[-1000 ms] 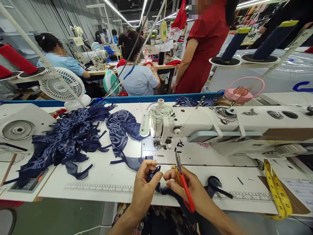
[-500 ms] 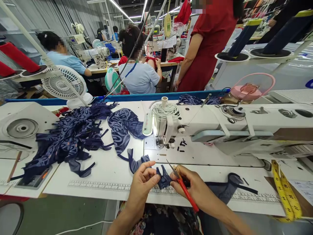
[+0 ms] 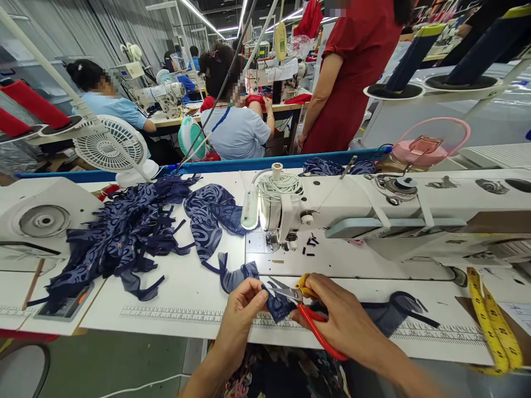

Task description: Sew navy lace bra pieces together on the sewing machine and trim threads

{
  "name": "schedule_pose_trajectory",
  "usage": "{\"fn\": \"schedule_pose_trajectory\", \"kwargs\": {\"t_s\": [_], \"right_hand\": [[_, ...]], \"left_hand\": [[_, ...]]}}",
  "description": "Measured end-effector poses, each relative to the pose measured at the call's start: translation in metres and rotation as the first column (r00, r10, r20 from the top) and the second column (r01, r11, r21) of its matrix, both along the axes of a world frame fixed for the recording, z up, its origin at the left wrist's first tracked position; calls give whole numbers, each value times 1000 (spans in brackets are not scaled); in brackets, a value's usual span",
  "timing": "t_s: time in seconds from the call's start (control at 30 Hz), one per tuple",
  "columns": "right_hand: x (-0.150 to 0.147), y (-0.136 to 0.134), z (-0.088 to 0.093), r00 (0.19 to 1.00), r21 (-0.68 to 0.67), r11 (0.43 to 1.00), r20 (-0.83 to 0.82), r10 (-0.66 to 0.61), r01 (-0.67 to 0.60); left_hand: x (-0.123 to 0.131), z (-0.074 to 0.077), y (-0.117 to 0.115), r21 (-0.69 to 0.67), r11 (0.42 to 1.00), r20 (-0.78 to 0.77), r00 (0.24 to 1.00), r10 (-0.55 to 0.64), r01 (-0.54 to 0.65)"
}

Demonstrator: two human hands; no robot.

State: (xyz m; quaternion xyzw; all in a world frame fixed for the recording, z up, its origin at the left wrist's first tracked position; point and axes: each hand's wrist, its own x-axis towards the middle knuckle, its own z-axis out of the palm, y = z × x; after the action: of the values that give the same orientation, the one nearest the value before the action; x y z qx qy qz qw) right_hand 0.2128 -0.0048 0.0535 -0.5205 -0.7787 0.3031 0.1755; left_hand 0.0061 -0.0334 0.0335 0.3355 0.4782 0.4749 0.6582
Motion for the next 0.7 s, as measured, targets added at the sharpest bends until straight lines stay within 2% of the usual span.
{"fn": "schedule_pose_trajectory", "kwargs": {"t_s": [0.1, 0.17, 0.43, 0.6, 0.7], "right_hand": [[3, -6, -2, 992, 165, 986, 116, -45, 25], [4, -9, -6, 986, 204, 979, 157, -55, 22], [3, -10, -10, 984, 180, 984, 179, -24, -9], [2, -8, -6, 979, 83, 996, 202, 13, -31], [2, -9, -6, 977, 76, 997, 213, 2, -19]], "left_hand": [[3, 3, -1, -6, 998, 36, 998, 58, -58], [6, 5, -1, -7, 997, 46, 996, 79, -79], [13, 8, 0, -21, 995, 12, 995, 99, -98], [16, 9, -1, -8, 993, -3, 993, 117, -117], [17, 9, -2, -6, 991, 3, 991, 133, -133]]}}
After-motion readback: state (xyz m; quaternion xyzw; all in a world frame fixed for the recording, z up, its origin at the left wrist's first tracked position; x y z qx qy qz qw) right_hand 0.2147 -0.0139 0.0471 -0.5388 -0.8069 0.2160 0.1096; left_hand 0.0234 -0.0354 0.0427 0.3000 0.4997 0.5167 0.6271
